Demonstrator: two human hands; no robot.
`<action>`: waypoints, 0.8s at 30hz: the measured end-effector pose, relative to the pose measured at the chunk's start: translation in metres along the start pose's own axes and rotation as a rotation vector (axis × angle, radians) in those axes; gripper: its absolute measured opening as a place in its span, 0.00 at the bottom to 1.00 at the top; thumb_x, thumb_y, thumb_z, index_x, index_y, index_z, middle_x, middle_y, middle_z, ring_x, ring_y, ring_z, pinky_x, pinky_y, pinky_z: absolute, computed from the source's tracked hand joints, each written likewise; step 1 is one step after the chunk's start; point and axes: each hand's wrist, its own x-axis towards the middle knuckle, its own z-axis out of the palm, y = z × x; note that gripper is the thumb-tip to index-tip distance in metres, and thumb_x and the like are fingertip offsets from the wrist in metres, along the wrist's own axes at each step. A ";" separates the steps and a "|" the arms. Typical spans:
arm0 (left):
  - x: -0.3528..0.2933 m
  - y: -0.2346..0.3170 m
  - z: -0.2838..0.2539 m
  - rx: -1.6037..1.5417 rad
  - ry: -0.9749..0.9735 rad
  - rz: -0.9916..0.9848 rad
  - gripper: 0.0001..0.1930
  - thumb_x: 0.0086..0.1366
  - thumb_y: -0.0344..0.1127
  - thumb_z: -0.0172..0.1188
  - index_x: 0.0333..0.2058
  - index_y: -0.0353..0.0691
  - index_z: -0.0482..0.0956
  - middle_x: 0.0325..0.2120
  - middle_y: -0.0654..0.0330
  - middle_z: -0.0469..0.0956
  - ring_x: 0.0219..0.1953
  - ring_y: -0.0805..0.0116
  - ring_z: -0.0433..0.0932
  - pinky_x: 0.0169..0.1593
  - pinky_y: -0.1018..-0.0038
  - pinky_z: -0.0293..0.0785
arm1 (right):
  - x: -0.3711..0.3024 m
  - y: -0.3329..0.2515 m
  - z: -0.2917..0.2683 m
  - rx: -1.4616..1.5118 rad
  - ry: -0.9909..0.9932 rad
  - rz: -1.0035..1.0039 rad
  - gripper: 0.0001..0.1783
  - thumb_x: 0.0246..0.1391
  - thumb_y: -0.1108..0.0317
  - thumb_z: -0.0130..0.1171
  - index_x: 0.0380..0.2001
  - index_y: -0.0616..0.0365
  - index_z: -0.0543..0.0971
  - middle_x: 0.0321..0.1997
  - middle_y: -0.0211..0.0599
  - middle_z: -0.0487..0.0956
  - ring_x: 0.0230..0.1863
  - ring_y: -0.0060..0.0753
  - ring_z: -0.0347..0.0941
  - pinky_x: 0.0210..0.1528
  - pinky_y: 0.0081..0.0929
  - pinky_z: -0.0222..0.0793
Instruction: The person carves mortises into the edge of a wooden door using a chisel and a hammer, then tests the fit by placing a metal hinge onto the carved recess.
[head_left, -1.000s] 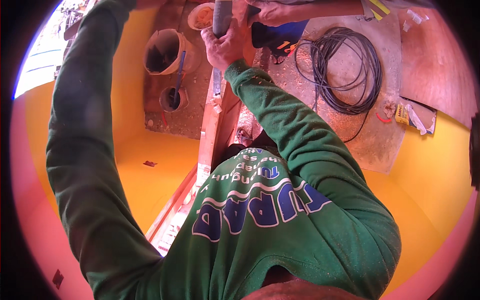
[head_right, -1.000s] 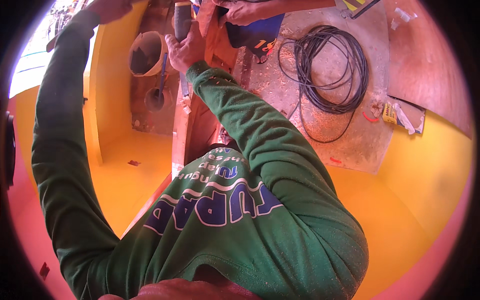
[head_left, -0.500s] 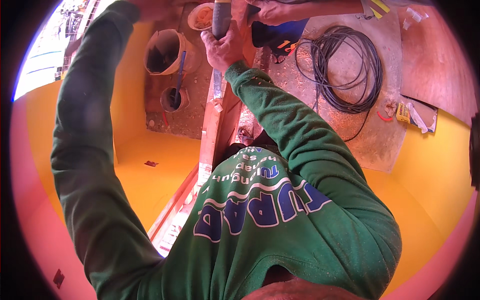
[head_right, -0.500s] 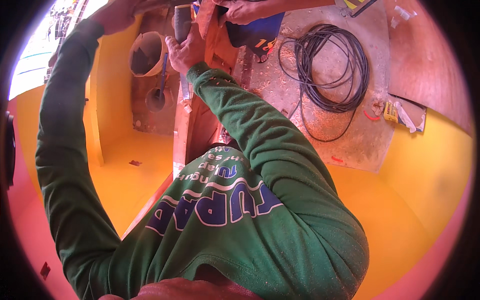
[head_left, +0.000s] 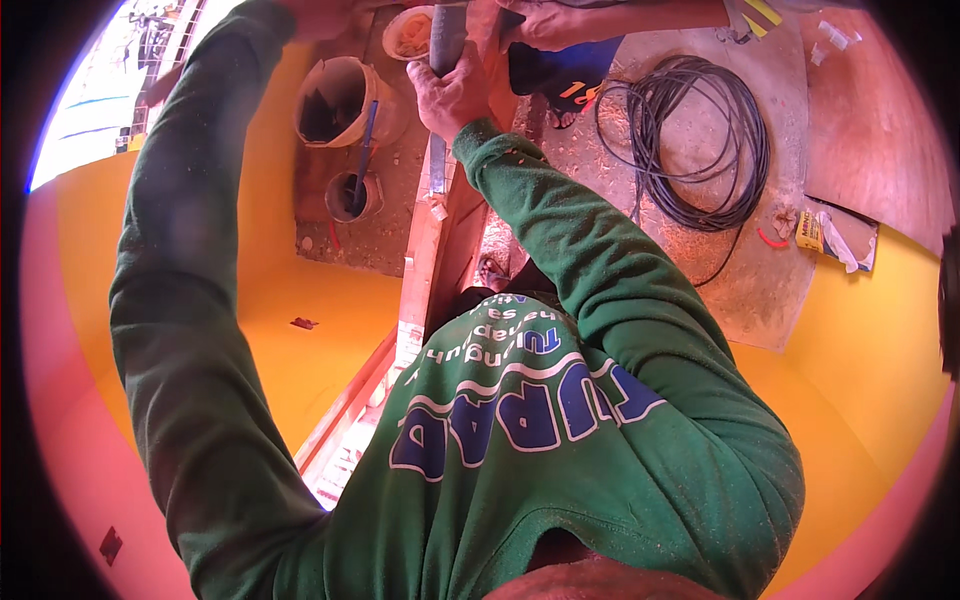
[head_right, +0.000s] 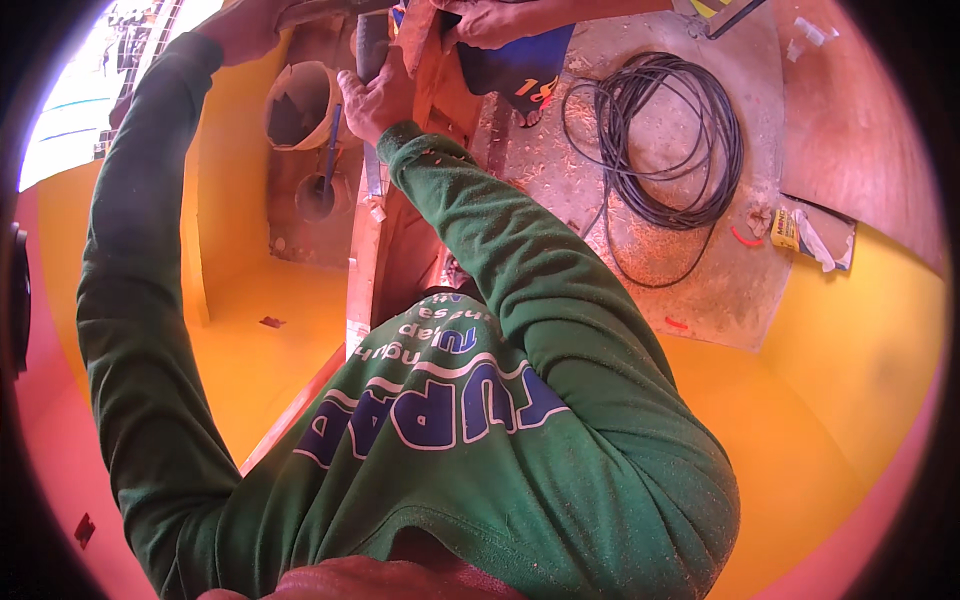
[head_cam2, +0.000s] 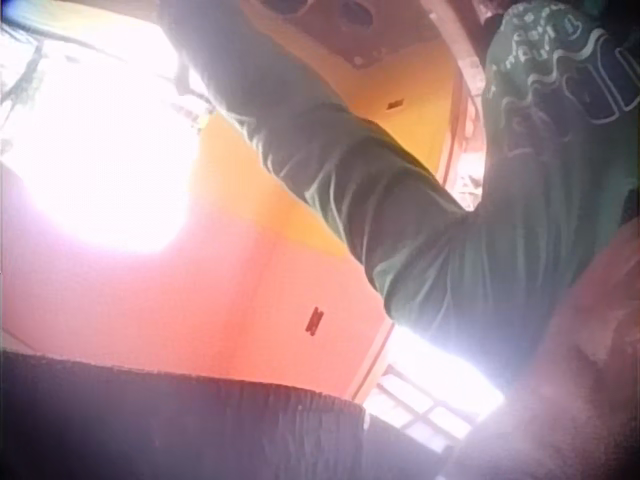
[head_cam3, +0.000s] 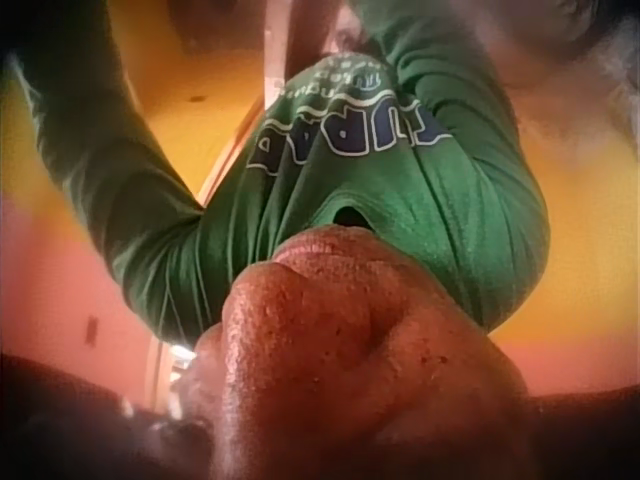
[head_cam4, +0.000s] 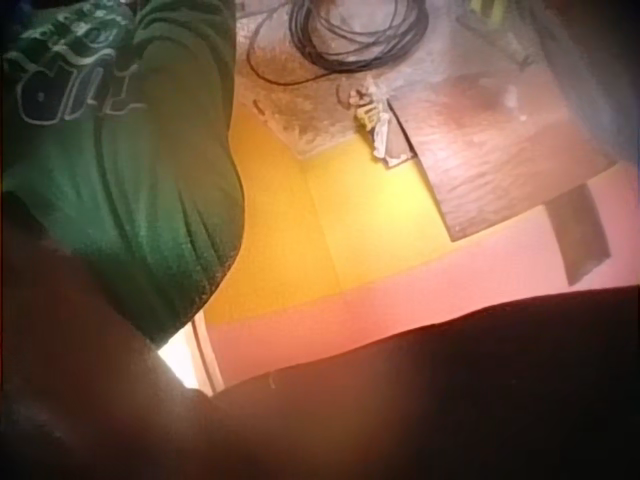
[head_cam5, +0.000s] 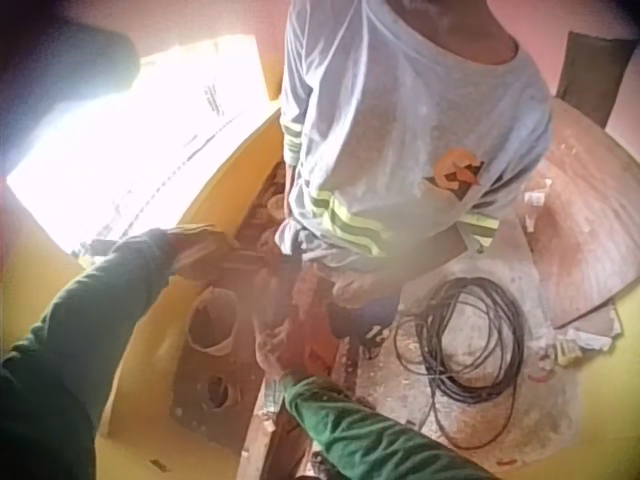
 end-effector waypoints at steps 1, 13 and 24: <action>-0.001 -0.001 0.002 -0.010 -0.013 -0.010 0.13 0.52 0.32 0.49 0.38 0.44 0.74 0.23 0.53 0.73 0.28 0.55 0.72 0.34 0.67 0.66 | -0.001 -0.001 0.000 0.013 -0.031 0.029 0.20 0.39 0.64 0.59 0.33 0.60 0.64 0.23 0.45 0.73 0.25 0.43 0.72 0.29 0.34 0.67; -0.005 0.025 -0.019 0.003 0.090 -0.035 0.08 0.53 0.31 0.48 0.32 0.40 0.73 0.21 0.52 0.72 0.24 0.58 0.71 0.30 0.67 0.64 | 0.000 -0.001 0.000 0.044 -0.004 -0.022 0.18 0.40 0.66 0.59 0.32 0.60 0.64 0.24 0.46 0.73 0.25 0.46 0.72 0.28 0.35 0.67; -0.006 0.056 -0.031 -0.141 0.152 -0.183 0.08 0.52 0.30 0.47 0.30 0.39 0.73 0.20 0.52 0.72 0.24 0.58 0.72 0.29 0.67 0.64 | 0.020 -0.002 -0.021 0.107 0.185 -0.169 0.19 0.38 0.66 0.60 0.31 0.59 0.64 0.21 0.36 0.70 0.21 0.34 0.68 0.26 0.29 0.64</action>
